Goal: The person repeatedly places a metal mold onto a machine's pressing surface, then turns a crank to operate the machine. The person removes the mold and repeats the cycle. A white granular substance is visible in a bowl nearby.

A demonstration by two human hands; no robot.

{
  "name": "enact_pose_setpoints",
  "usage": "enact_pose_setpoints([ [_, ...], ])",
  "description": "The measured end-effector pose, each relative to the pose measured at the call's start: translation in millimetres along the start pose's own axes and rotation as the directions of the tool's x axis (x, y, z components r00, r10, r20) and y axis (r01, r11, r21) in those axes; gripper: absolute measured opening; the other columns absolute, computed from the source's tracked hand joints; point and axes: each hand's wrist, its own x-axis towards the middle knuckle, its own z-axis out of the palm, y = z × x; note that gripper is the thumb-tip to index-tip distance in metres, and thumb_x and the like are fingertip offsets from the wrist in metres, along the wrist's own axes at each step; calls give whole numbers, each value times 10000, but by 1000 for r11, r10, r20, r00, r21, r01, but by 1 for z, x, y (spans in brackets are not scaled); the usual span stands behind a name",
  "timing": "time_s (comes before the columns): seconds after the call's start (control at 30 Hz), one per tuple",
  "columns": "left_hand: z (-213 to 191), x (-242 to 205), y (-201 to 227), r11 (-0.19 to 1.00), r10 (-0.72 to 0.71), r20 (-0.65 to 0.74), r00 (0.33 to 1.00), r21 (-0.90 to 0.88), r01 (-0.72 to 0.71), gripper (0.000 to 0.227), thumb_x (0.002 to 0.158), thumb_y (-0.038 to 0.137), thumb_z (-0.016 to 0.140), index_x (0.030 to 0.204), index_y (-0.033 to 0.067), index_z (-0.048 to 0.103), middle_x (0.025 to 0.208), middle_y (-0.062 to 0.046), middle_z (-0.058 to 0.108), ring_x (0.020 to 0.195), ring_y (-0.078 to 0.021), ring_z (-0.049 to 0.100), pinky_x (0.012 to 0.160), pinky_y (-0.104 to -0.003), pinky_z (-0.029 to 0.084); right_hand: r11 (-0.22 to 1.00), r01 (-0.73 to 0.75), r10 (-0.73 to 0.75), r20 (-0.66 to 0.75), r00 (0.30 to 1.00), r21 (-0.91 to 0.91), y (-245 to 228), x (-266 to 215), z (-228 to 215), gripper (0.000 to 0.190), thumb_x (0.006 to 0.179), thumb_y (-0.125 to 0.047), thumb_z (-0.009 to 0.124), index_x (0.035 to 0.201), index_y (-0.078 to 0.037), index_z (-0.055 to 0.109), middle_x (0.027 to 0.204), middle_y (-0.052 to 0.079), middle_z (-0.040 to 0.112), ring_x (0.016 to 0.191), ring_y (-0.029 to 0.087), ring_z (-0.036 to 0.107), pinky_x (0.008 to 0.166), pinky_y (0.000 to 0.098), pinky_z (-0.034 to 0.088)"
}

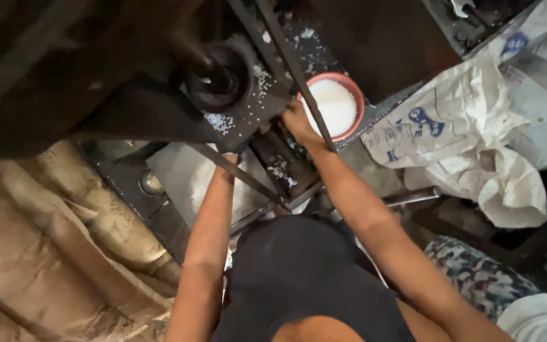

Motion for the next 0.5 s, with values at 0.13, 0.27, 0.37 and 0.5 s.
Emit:
enact_pose_setpoints([
  [0.13, 8, -1, -42, 973, -11, 120, 993, 229, -17, 539, 892, 430, 768, 1230, 37, 622, 1154, -224, 694, 1060, -425, 650, 891, -494, 515, 992, -20, 42, 180, 983, -121, -5, -12, 6, 237, 969, -214, 669, 1050, -12, 763, 809, 71, 734, 657, 122, 637, 598, 288, 499],
  [0.27, -20, -13, -47, 912, -4, 87, 996, 408, -32, 499, 894, 422, 772, 1187, 37, 652, 1170, -229, 686, 1082, -425, 642, 918, -499, 513, 964, 247, -224, 191, 956, -103, -19, -17, 12, 210, 938, -144, 710, 1092, -10, 758, 926, 64, 768, 773, 115, 662, 680, 278, 523],
  [0.37, -54, -58, -39, 956, 189, -316, 930, 276, -100, 500, 837, 321, 817, 1209, 35, 645, 1192, -250, 660, 1083, -438, 626, 896, -504, 513, 991, 98, -105, 76, 992, 91, -22, -19, 14, 210, 892, -78, 708, 1086, 1, 711, 913, 79, 748, 729, 157, 646, 629, 309, 487],
  [0.5, -91, -136, -28, 999, -32, -356, 934, -49, 15, 658, 693, 307, 857, 1235, 34, 602, 1173, -217, 645, 1099, -428, 620, 920, -497, 512, 999, 10, -9, 22, 1000, -32, -21, -19, 21, 170, 905, -36, 698, 1058, 39, 703, 947, 121, 752, 801, 230, 674, 683, 381, 509],
])
